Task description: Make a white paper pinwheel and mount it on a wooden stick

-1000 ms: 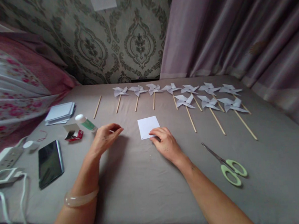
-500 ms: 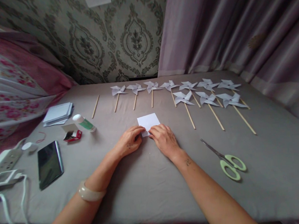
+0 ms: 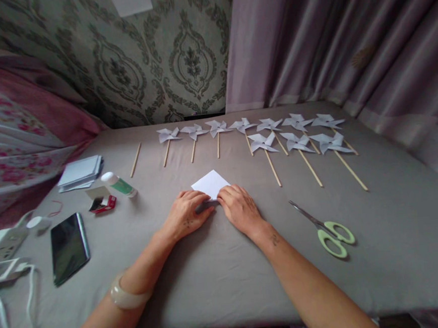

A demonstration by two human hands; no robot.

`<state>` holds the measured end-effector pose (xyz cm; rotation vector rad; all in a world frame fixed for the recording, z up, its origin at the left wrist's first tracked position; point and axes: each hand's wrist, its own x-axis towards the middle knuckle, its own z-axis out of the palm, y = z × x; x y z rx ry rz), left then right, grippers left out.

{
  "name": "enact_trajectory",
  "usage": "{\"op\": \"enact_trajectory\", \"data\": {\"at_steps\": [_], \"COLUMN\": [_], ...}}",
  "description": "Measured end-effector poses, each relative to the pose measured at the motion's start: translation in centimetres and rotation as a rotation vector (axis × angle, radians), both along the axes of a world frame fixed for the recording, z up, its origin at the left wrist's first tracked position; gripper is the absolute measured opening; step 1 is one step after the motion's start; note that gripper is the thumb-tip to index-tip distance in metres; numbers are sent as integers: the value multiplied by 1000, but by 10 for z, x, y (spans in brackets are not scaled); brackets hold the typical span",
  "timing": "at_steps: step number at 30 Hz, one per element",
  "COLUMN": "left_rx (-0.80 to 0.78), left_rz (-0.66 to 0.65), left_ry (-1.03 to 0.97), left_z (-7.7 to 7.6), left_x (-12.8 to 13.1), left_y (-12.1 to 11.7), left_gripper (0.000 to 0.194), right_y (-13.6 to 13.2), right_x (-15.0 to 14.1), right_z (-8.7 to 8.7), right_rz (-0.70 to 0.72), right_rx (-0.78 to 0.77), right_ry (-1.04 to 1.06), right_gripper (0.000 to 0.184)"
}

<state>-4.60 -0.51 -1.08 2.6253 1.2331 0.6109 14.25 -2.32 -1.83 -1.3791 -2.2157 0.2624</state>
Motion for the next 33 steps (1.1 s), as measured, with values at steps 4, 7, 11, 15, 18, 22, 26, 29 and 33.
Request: {"op": "enact_trajectory", "data": {"at_steps": [4,7,11,15,18,22,26,29,33], "left_rx": [31,27,-5,-37,-38,1,-1,-18,-34], "left_rz": [25,46,53,64,50,-1,-18,-31,-27], "left_ry": [-15,-47,-66,-95,-89,-22,-16,-43,-46], "left_z": [-4,-6,-3,0,-1,-8,-11,-11,-10], "left_x": [3,4,4,4,3,1,1,2,2], "left_y": [1,1,0,-1,2,6,6,5,4], "left_gripper": [16,15,15,25,30,27,24,25,25], "right_y": [-2,-1,0,2,6,11,17,22,26], "right_x": [-2,-4,-5,-6,-7,-9,-10,-11,-10], "right_z": [0,0,-1,-2,-3,-2,2,3,1], "right_rz": [-47,-74,-78,-111,-156,-224,-289,-306,-317], "right_rx": [-31,-24,-20,-38,-52,-99,-148,-166,-157], "right_ry": [69,92,103,152,200,236,201,146,123], "right_gripper": [14,12,11,12,13,14,13,14,15]}}
